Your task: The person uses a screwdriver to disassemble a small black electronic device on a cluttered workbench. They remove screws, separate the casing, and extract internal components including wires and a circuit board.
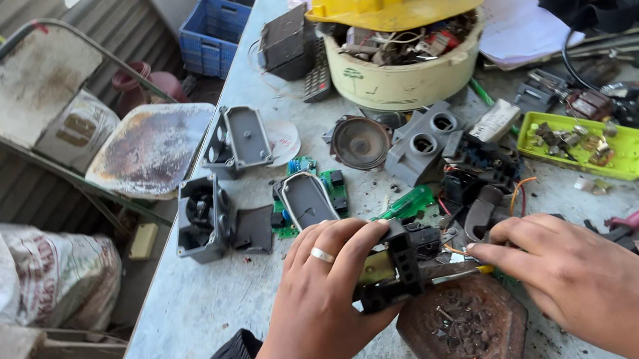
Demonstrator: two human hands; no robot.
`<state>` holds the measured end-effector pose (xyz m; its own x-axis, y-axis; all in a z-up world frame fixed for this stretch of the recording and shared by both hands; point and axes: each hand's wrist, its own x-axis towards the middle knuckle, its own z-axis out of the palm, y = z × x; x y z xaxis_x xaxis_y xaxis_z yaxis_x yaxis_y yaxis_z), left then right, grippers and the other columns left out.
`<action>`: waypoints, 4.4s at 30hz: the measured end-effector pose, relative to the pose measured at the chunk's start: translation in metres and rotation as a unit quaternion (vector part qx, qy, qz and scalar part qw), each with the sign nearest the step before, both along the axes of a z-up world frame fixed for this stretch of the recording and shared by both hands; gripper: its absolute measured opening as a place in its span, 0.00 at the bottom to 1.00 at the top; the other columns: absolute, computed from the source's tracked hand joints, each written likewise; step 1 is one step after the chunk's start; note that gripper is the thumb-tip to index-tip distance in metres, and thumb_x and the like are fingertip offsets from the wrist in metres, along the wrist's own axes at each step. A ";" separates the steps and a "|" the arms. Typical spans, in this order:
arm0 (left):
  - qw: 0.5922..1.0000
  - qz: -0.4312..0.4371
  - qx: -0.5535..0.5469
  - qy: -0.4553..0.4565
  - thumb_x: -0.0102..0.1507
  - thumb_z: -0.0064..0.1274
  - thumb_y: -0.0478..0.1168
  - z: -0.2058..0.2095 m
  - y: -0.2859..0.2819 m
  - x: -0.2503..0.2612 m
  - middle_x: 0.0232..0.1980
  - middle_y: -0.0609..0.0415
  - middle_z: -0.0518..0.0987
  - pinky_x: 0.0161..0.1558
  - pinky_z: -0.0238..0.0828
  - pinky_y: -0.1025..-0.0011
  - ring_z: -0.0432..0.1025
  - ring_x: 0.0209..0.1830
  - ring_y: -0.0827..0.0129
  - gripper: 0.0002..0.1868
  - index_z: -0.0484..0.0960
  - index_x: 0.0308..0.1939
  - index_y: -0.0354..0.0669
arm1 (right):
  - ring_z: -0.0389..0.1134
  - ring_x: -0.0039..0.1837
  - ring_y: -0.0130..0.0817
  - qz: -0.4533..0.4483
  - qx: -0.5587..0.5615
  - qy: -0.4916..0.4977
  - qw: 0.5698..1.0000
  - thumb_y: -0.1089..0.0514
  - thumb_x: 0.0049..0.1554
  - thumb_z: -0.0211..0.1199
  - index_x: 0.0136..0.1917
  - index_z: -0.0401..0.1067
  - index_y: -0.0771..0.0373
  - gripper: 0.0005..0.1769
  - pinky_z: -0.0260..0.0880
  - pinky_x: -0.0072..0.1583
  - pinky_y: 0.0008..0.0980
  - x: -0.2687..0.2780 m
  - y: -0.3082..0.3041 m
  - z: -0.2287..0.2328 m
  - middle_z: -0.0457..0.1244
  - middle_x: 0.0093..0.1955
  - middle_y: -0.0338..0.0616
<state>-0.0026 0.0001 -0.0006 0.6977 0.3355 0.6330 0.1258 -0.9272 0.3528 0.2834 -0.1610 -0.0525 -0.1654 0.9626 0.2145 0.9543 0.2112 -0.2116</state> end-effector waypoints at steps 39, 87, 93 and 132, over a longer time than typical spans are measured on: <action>0.989 -0.119 -0.078 0.030 0.52 0.74 0.54 -0.005 -0.003 -0.007 0.53 0.49 0.73 0.52 0.74 0.63 0.72 0.51 0.57 0.47 0.71 0.73 0.50 | 0.71 0.39 0.28 -0.115 -0.384 0.238 0.885 0.40 0.62 0.53 0.70 0.72 0.41 0.25 0.74 0.44 0.33 -0.036 -0.020 0.033 0.67 0.33 0.38; 0.997 -0.047 0.051 0.040 0.42 0.80 0.50 -0.028 -0.012 0.000 0.46 0.55 0.74 0.41 0.74 0.66 0.73 0.42 0.65 0.49 0.76 0.65 0.44 | 0.72 0.45 0.52 0.055 -0.252 0.223 0.940 0.48 0.65 0.55 0.50 0.67 0.59 0.12 0.70 0.46 0.47 -0.061 -0.025 0.081 0.67 0.38 0.50; 0.995 -0.034 0.074 0.062 0.39 0.78 0.47 -0.023 -0.018 0.001 0.43 0.55 0.72 0.42 0.72 0.64 0.73 0.40 0.63 0.49 0.78 0.64 0.44 | 0.72 0.49 0.52 0.072 -0.194 0.229 0.951 0.50 0.63 0.56 0.49 0.70 0.58 0.11 0.69 0.49 0.49 -0.056 -0.029 0.081 0.69 0.40 0.49; 0.998 0.040 0.027 0.043 0.38 0.78 0.45 -0.030 -0.023 0.003 0.39 0.56 0.76 0.39 0.71 0.68 0.73 0.35 0.68 0.50 0.77 0.64 0.43 | 0.73 0.48 0.50 0.077 -0.215 0.178 0.957 0.54 0.56 0.61 0.66 0.66 0.59 0.24 0.75 0.46 0.47 -0.059 -0.033 0.092 0.66 0.48 0.49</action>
